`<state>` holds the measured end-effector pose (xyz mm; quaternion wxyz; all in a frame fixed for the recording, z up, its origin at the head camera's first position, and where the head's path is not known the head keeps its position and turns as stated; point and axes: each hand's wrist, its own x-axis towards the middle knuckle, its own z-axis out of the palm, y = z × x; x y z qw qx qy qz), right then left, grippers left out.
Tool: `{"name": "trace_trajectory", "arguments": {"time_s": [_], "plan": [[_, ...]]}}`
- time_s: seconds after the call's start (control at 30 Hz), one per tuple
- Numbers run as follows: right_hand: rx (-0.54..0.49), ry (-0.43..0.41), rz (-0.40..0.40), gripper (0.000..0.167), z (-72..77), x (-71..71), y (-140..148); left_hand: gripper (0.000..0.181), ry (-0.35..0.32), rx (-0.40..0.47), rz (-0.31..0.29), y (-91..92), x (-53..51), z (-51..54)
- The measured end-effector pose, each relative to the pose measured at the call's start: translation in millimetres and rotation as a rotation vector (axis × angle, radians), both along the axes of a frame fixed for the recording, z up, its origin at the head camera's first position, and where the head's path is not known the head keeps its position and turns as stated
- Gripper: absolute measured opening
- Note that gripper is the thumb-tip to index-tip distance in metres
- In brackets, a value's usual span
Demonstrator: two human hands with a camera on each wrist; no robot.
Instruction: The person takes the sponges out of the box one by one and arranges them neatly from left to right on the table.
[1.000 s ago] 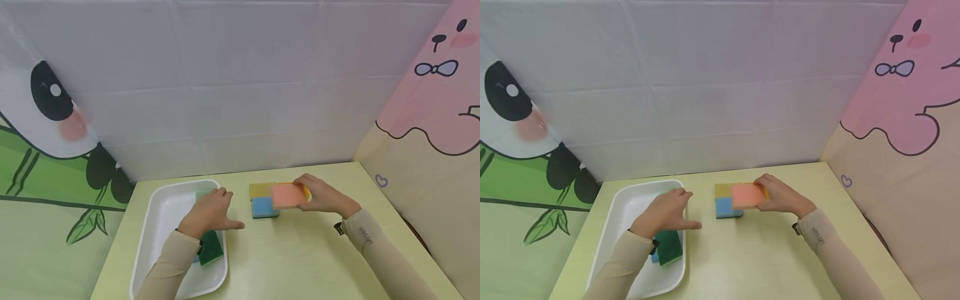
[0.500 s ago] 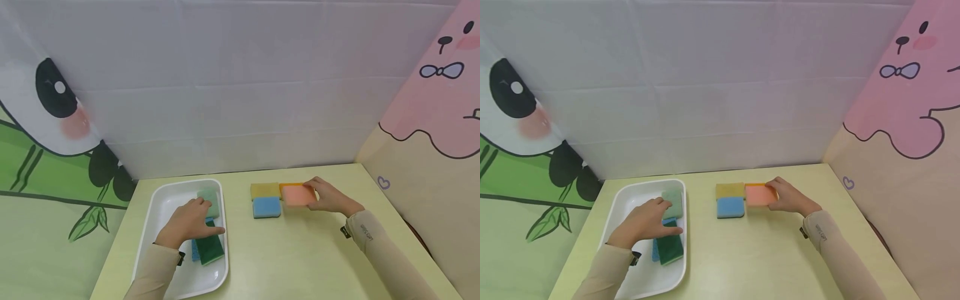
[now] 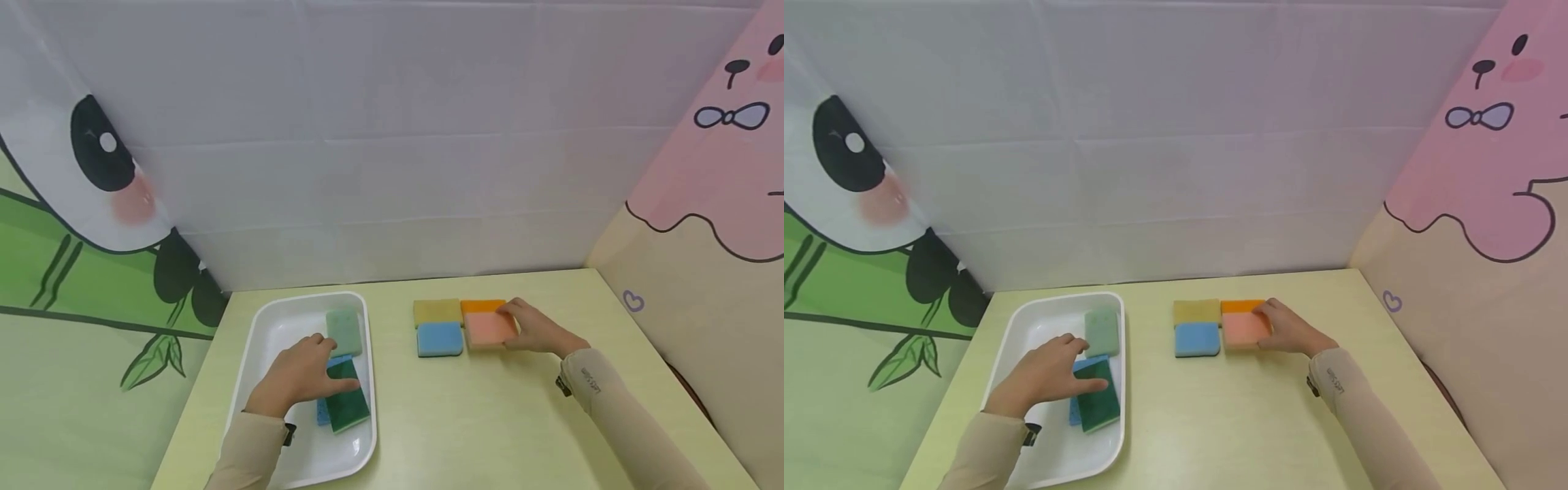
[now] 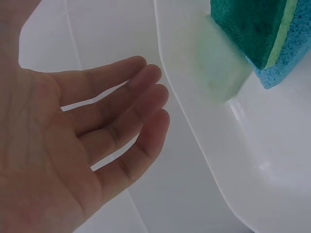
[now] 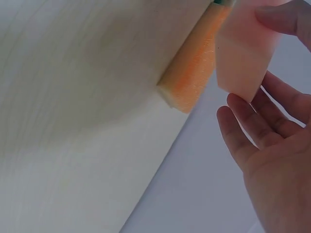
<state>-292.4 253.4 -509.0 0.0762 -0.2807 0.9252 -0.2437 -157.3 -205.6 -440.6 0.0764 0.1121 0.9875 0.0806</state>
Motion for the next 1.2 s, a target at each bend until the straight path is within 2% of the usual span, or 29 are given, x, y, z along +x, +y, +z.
{"name": "trace_trajectory", "arguments": {"time_s": [0.2,0.4,0.9,1.2], "plan": [[0.008,-0.022,-0.013,0.063,-14.1,-0.5,1.8,0.09,-0.005,0.025,0.023,-1.3,3.1,-1.2],[0.026,-0.054,-0.034,0.064,-23.5,-0.2,0.7,0.091,-0.018,0.04,0.034,-2.4,3.8,-3.0],[0.053,-0.068,-0.057,0.066,-31.6,0.1,0.2,0.085,-0.044,0.065,0.046,-3.0,6.4,-5.3],[0.066,-0.03,-0.033,0.066,-34.0,0.8,-0.6,0.084,-0.054,0.07,0.053,-4.0,6.6,-8.7]]}}
